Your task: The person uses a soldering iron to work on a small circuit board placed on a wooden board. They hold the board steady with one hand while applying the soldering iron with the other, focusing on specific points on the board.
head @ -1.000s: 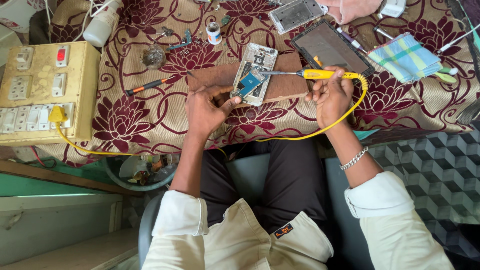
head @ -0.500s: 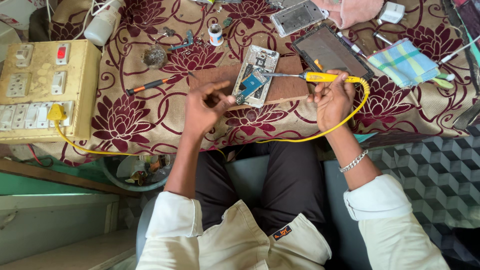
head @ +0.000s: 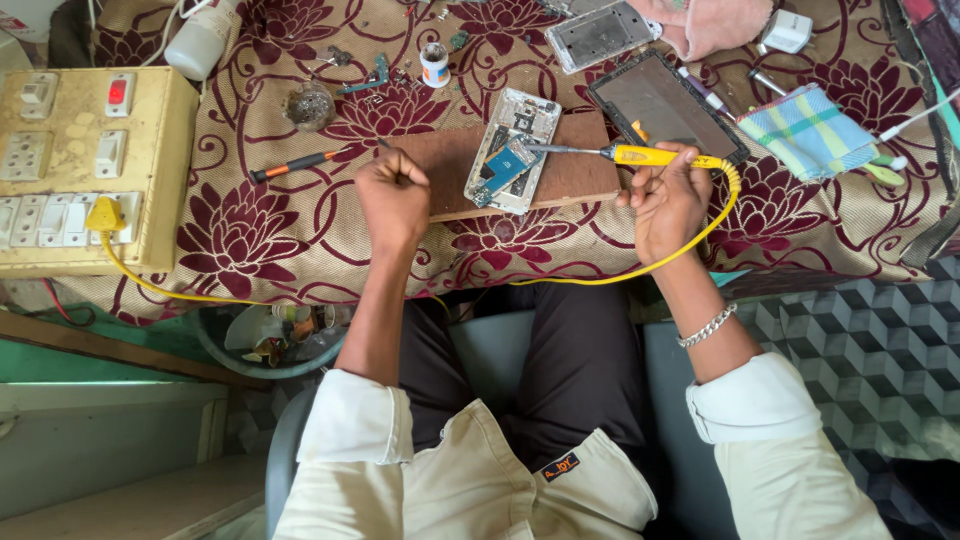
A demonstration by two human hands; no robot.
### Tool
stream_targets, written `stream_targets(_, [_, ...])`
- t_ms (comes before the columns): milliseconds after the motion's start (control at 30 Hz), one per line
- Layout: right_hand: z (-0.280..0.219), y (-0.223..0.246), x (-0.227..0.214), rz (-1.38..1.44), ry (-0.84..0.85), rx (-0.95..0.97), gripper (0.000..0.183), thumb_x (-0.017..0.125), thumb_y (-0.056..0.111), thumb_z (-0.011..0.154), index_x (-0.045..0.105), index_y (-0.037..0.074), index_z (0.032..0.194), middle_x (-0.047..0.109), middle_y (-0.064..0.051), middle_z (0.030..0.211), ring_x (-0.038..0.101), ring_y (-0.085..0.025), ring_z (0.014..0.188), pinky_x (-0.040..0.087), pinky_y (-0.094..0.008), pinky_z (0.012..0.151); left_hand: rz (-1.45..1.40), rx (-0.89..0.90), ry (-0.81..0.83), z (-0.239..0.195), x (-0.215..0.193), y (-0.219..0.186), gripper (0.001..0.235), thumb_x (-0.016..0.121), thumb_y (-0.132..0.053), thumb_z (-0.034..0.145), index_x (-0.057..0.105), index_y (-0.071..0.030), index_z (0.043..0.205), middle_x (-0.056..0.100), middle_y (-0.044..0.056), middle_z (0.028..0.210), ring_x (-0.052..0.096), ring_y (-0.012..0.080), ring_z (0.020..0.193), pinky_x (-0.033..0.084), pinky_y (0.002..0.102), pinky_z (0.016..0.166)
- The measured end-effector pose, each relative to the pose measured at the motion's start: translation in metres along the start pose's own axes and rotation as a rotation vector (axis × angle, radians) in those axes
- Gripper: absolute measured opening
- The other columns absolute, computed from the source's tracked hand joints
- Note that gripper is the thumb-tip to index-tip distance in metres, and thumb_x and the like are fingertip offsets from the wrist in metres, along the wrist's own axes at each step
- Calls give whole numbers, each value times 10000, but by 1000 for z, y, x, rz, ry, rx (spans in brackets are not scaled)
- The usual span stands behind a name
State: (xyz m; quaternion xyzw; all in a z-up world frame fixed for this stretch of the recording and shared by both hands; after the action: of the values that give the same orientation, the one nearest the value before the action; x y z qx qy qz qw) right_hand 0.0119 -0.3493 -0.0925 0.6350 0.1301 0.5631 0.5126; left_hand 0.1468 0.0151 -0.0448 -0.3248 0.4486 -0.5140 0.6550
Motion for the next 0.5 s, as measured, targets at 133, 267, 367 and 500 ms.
stream_targets(133, [2,0,1,-5,-1,4,425,442,429,1147,531,23,1235,616,-93,824,557,-155,631,559,-348,618,28,-54,-123,3,-2,4,323,474,219,687,499,-67,540,521,11,513,388,74,466,381,228,519])
stream_targets(267, [0,0,0,0,2,10,405,444,412,1148,530,26,1234,613,-92,819,553,-152,626,557,-346,615,50,-22,-183,-6,-4,-5,306,490,213,692,479,-51,538,505,24,515,389,84,486,373,245,519])
stream_targets(367, [0,1,2,-3,12,7,401,446,402,1154,536,20,1237,613,-94,821,555,-152,628,556,-345,616,2,-6,-68,-11,-1,-11,292,511,202,686,524,-59,555,565,25,567,463,91,503,398,254,510])
stream_targets(500, [0,2,5,-2,22,-10,386,449,385,1165,537,16,1240,614,-100,824,559,-154,633,561,-345,630,-154,-54,91,-12,0,-15,190,561,90,755,652,-64,690,667,45,682,545,102,541,439,262,511])
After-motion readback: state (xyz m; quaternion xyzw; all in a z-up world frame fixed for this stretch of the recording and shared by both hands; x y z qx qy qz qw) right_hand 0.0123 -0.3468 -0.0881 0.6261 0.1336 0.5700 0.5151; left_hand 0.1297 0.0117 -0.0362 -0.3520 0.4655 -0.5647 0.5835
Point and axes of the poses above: each hand's wrist, its own z-axis towards the middle knuckle, its own x-axis out of the palm, y = z × x, the point moved 9 cm from there along z, towards the middle knuckle
